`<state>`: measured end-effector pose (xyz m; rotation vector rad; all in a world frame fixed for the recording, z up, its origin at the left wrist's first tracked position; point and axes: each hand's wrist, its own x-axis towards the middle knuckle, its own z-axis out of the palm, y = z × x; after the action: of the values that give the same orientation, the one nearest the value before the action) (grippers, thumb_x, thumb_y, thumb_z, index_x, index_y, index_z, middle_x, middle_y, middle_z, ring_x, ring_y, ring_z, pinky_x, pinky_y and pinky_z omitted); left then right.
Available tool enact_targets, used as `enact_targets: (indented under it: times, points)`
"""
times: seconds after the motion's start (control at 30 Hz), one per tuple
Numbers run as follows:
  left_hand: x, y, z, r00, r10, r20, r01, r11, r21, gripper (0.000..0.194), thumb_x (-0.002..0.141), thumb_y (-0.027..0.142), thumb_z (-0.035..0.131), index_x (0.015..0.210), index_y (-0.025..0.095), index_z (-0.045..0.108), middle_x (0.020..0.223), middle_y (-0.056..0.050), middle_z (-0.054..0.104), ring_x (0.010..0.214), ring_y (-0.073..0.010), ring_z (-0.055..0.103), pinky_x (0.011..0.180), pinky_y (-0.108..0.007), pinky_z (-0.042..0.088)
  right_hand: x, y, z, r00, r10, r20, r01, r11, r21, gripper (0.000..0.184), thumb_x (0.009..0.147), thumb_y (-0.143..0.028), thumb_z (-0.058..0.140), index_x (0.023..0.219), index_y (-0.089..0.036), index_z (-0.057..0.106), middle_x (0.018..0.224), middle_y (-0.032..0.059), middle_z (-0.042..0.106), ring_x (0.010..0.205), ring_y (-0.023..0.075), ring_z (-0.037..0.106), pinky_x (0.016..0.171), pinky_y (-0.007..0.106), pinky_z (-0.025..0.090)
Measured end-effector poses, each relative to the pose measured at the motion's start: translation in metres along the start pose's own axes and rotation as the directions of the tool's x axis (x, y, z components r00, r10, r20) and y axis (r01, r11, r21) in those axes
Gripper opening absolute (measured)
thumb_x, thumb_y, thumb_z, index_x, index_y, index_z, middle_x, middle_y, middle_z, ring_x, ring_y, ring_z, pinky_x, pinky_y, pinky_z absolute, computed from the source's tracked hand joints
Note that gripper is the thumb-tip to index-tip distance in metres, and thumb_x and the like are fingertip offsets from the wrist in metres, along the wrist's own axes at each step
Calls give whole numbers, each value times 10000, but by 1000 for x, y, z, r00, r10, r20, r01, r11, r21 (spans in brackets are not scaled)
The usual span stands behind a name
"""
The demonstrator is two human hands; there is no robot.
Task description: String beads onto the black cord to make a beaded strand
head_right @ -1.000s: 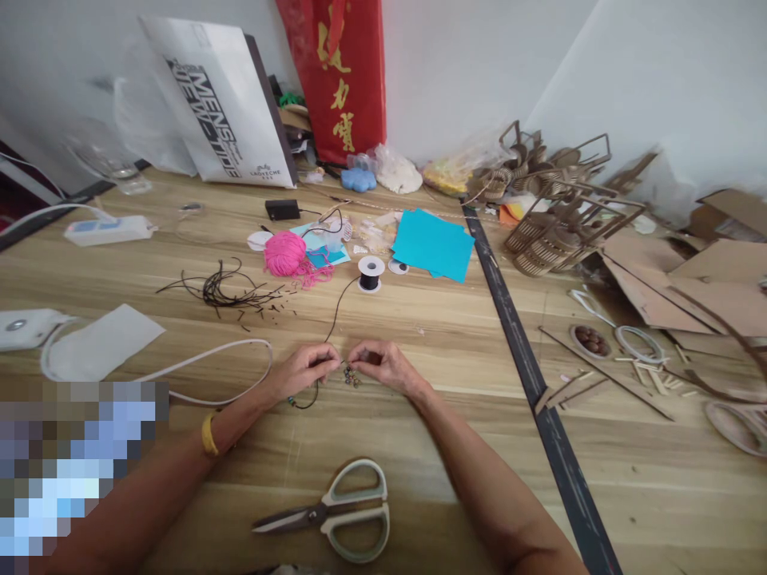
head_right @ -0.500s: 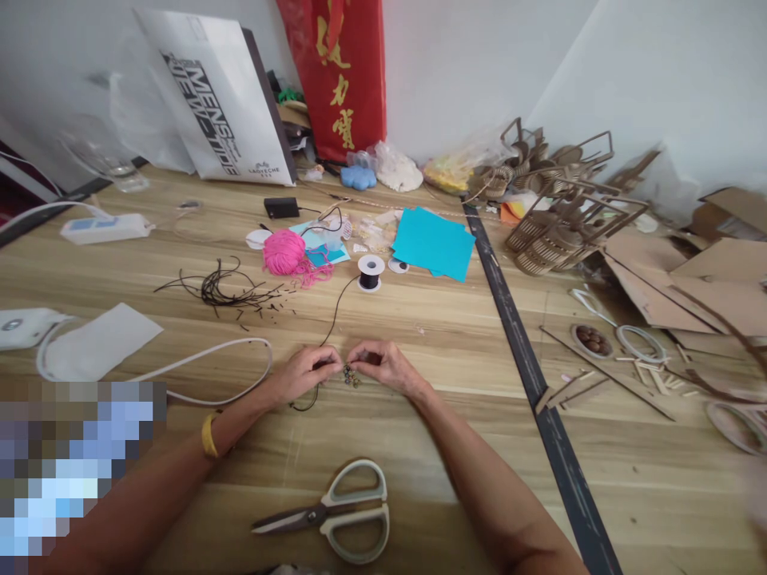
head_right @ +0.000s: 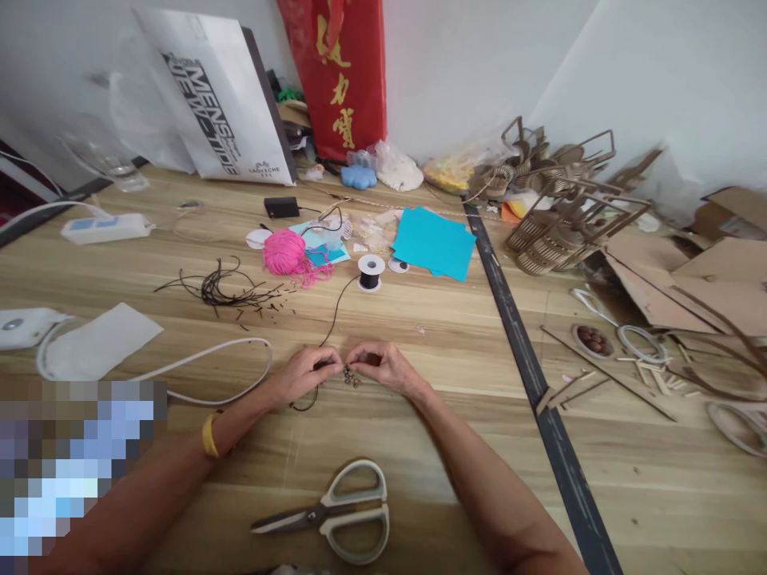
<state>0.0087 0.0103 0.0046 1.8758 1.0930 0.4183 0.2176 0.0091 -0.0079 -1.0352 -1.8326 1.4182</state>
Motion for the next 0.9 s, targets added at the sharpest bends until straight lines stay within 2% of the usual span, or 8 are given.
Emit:
enact_targets:
  times: [0.6,0.9]
  points:
    - [1,-2,3,999,18,-29,-17,1000,14,202,830,315,529,773,151,632,600,29,533,584,-110,463,556,-211,335,0,-2,1,1000,-13,0,13,1000,-18,263,818,-376,633,847,-116,664,677,14,579,571,80,446,524,196,353]
    - [4,-10,5,1000,30,-1,-30,990,-141,178,798,278,567,835,138,671,651,4,617,597,-106,515,568,-204,396,0,-3,1,1000,-14,0,14,999,-29,258,817,-371,635,839,-117,670,671,10,576,563,75,447,525,188,353]
